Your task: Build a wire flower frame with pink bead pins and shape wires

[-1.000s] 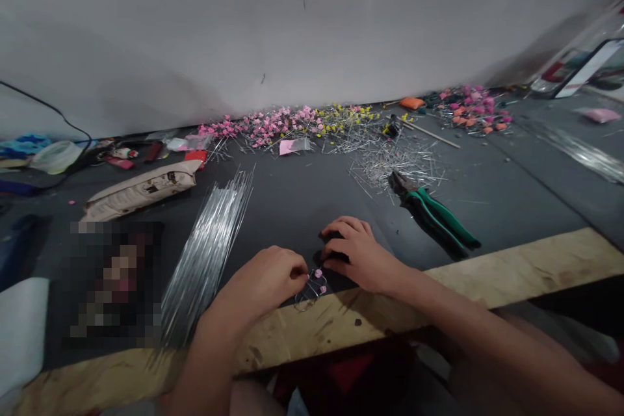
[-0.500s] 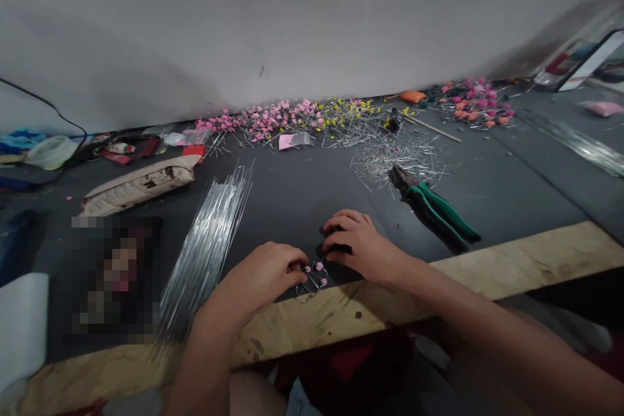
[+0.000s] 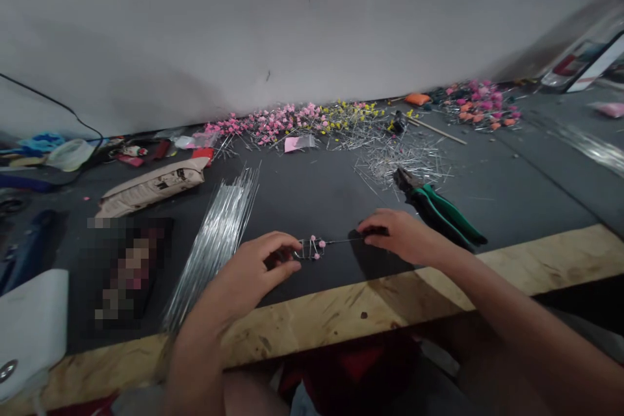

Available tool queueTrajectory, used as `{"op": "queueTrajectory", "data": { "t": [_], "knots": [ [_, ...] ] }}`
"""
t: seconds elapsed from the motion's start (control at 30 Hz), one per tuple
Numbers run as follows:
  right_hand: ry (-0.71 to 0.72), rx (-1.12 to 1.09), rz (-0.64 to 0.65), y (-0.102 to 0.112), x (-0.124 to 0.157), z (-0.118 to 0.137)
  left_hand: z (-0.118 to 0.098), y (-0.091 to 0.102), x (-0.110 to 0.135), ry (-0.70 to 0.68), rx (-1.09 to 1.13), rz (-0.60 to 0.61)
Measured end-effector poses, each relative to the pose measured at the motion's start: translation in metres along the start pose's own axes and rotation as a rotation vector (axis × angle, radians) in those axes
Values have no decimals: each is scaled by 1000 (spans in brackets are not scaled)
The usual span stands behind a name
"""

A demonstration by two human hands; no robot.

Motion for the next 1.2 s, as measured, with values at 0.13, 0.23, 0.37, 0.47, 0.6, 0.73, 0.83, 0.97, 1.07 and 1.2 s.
{"op": "queueTrajectory", "data": {
  "t": [0.13,0.23,0.37,0.47,0.6,0.73,0.83,0.97,1.07,1.2],
  "knots": [
    [-87,3,0,3,8,-10,16,12,4,109,85,-139],
    [-97,-4,-23,1,11,-11,22,12,2,110,165,-182],
    [-169,0,-43,-3,12,-14,25,8,-3,96,226,-201],
    [-175,-27,-40,-3,13,-12,26,7,-4,96,221,-196],
    [-185,-62,-11,-4,14,-10,26,6,-4,108,207,-184],
    [-182,-33,-15,-3,14,-10,27,4,-5,118,202,-155],
    [-165,-1,-68,2,13,-9,30,2,-7,128,194,-149],
    [-120,13,-114,5,11,-6,32,0,-8,127,176,-136],
    [-102,-6,-144,8,10,-5,31,-1,-9,115,161,-128],
    [-99,-21,-209,13,10,-5,32,3,-9,127,132,-143]
  ]
}}
Point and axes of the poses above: each hand's wrist, its own x-axis away from the middle knuckle, its own y-axis out of the back of the hand, z = x × y, the point moved 7 cm from there along -x, towards the middle knuckle, and after that the axes turned 11 degrees about -x, right-handed, at the moved point
